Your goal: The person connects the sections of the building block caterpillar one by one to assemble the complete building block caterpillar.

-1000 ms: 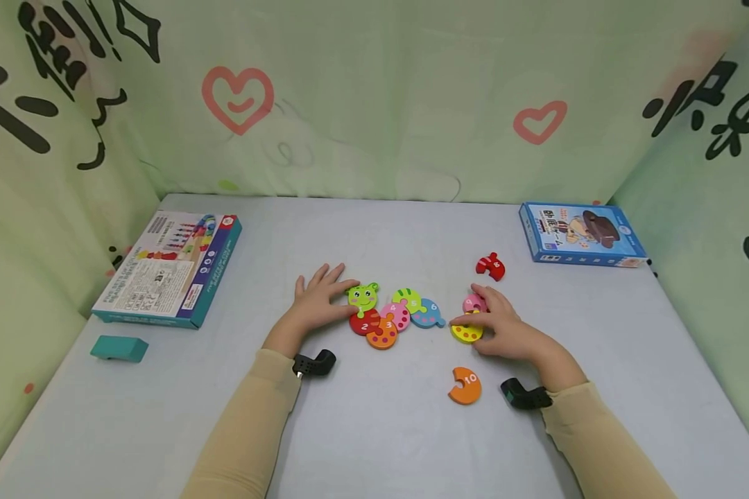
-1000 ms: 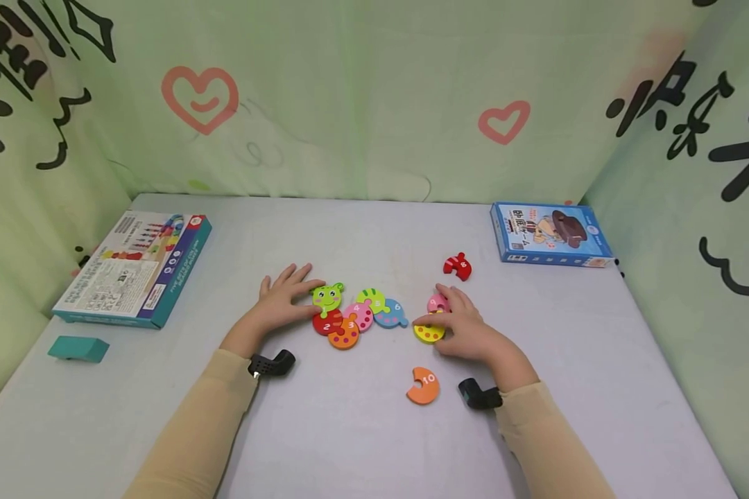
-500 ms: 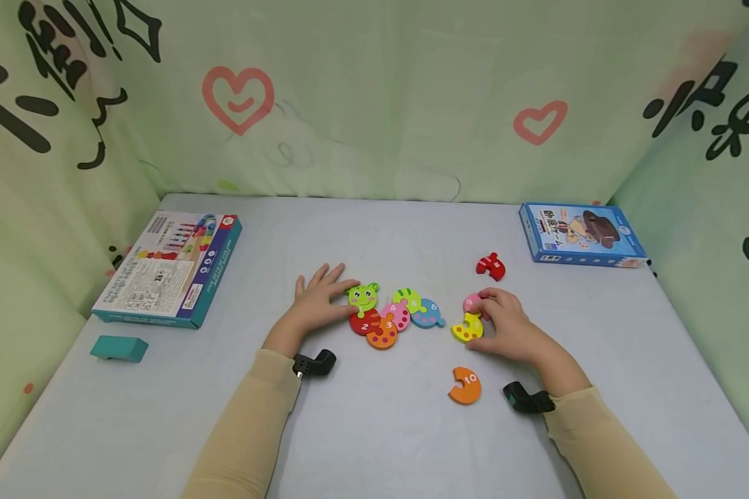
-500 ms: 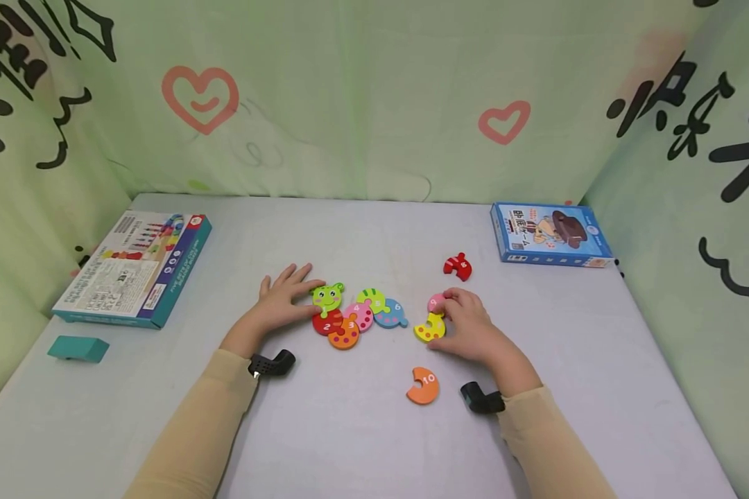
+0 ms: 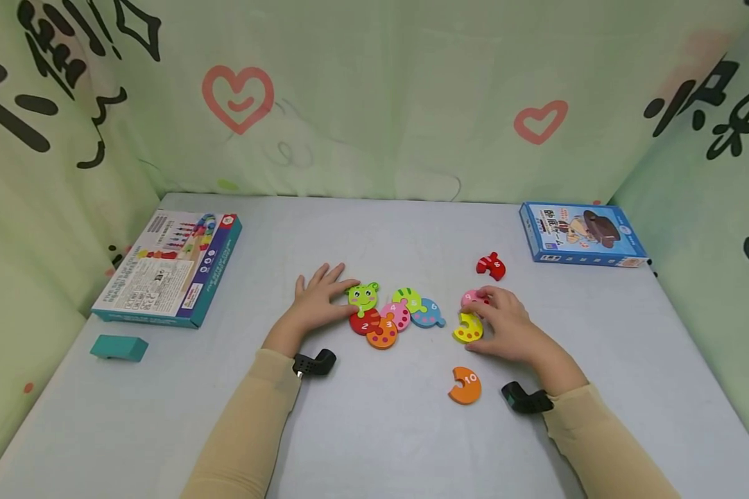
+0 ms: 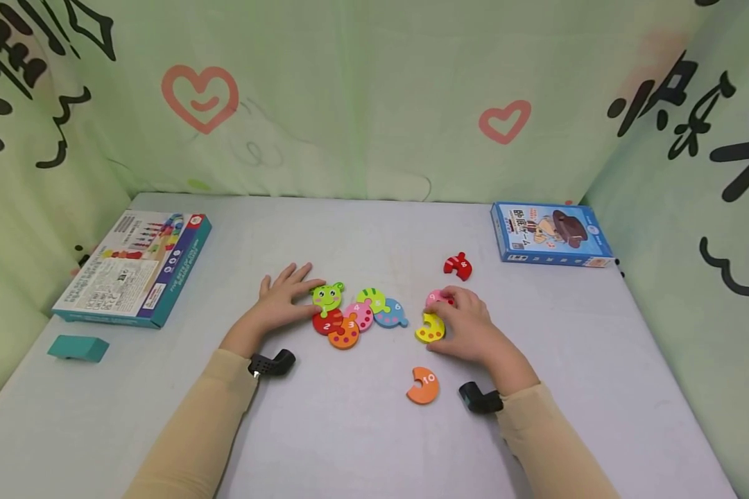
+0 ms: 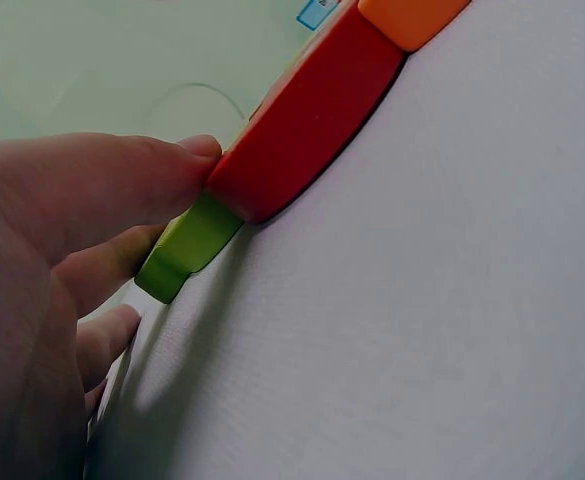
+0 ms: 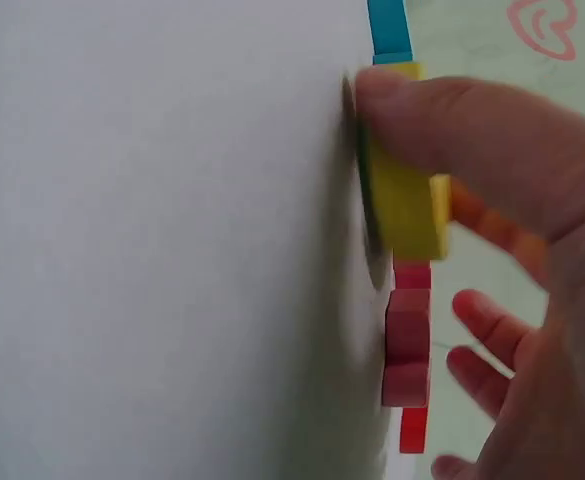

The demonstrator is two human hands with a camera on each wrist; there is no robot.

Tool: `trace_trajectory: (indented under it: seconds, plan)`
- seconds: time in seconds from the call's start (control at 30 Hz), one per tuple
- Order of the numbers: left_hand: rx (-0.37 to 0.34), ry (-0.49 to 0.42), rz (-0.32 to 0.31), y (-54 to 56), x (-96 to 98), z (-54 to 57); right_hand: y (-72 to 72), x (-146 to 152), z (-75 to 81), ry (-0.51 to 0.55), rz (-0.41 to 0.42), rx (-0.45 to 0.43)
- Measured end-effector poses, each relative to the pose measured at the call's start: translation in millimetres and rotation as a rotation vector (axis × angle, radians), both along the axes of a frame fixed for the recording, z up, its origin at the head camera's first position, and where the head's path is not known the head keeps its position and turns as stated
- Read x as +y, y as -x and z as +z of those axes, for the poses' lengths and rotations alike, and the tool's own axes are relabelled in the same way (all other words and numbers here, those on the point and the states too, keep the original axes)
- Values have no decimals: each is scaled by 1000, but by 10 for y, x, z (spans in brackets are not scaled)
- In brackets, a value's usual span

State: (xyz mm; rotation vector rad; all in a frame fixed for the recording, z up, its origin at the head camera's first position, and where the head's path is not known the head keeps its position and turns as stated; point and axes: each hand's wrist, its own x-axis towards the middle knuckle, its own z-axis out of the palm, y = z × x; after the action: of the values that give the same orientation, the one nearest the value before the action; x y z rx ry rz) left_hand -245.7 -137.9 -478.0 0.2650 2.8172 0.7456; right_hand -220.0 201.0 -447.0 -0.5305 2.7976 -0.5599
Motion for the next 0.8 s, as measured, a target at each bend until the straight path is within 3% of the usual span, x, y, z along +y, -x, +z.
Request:
trace_trajectory:
  seconds: [0.27, 0.57, 0.8]
  plan:
    - [-7, -4, -8, -1, -7, 24, 20, -172, 112, 142, 63, -66]
    - [-9, -15, -14, -5, -6, 62, 47, -273, 37, 144, 91, -120]
    - [-17, -8, -14, -12, -14, 47, 46, -283, 11, 145, 81, -103]
